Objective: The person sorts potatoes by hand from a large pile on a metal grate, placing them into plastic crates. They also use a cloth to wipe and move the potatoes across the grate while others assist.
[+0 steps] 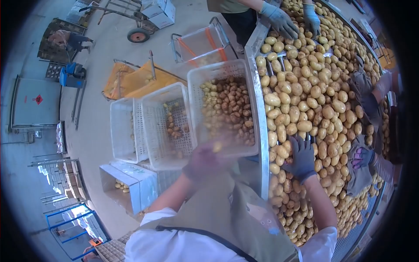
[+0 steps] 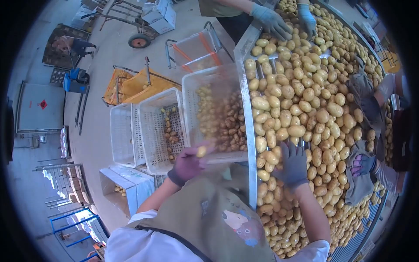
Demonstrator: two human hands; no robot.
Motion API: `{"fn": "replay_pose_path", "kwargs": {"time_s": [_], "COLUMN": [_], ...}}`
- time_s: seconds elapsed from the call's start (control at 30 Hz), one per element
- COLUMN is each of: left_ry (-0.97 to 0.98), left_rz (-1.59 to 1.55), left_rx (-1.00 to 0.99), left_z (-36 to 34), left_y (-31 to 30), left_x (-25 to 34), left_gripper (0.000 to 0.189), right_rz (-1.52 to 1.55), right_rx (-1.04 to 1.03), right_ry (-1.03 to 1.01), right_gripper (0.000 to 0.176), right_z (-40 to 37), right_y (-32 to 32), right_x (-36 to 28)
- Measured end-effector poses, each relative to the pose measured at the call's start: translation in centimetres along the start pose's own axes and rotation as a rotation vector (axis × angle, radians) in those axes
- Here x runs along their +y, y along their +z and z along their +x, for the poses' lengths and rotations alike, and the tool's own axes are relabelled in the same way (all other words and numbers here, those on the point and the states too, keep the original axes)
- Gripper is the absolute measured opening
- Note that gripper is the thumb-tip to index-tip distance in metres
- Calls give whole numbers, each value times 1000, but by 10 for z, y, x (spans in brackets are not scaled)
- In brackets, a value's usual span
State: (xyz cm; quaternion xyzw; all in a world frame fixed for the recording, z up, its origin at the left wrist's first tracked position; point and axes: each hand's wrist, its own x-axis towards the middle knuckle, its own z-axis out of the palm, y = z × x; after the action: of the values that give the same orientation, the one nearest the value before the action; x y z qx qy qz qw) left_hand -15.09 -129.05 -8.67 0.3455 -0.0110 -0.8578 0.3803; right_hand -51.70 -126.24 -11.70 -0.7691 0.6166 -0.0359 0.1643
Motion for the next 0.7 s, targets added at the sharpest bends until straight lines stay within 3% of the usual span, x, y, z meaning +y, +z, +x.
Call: {"fn": "replay_pose_path", "kwargs": {"time_s": [0.07,0.13,0.33,0.37,0.4,0.5,0.6,0.7], "left_ry": [29,79,159,166,173,204,235,275], "left_rz": [-163,-156,-208,-216,-221,-220,-194,-161], "left_rx": [-26,-36,-71,-92,-101,23,56,183], "left_z": [-3,-10,-16,-15,-14,-18,-22,-25], "left_y": [-43,-57,-56,-58,-60,-75,-92,-104], "left_x": [7,9,25,27,29,31,28,24], "left_gripper": [51,50,45,44,44,43,41,44], "right_rz": [-13,-111,60,90,82,-158,-170,-148], "right_rx": [-89,-28,12,15,20,-27,-186,-168], "right_ry": [82,51,186,212,205,205,280,275], "right_gripper": [97,96,80,66,66,57,45,33], "right_z": [0,-2,-5,-5,-7,-16,-9,0], "right_y": [-3,-8,-11,-16,-17,-10,-25,-17], "right_x": [-4,-9,-11,-16,-18,-16,-23,-20]}}
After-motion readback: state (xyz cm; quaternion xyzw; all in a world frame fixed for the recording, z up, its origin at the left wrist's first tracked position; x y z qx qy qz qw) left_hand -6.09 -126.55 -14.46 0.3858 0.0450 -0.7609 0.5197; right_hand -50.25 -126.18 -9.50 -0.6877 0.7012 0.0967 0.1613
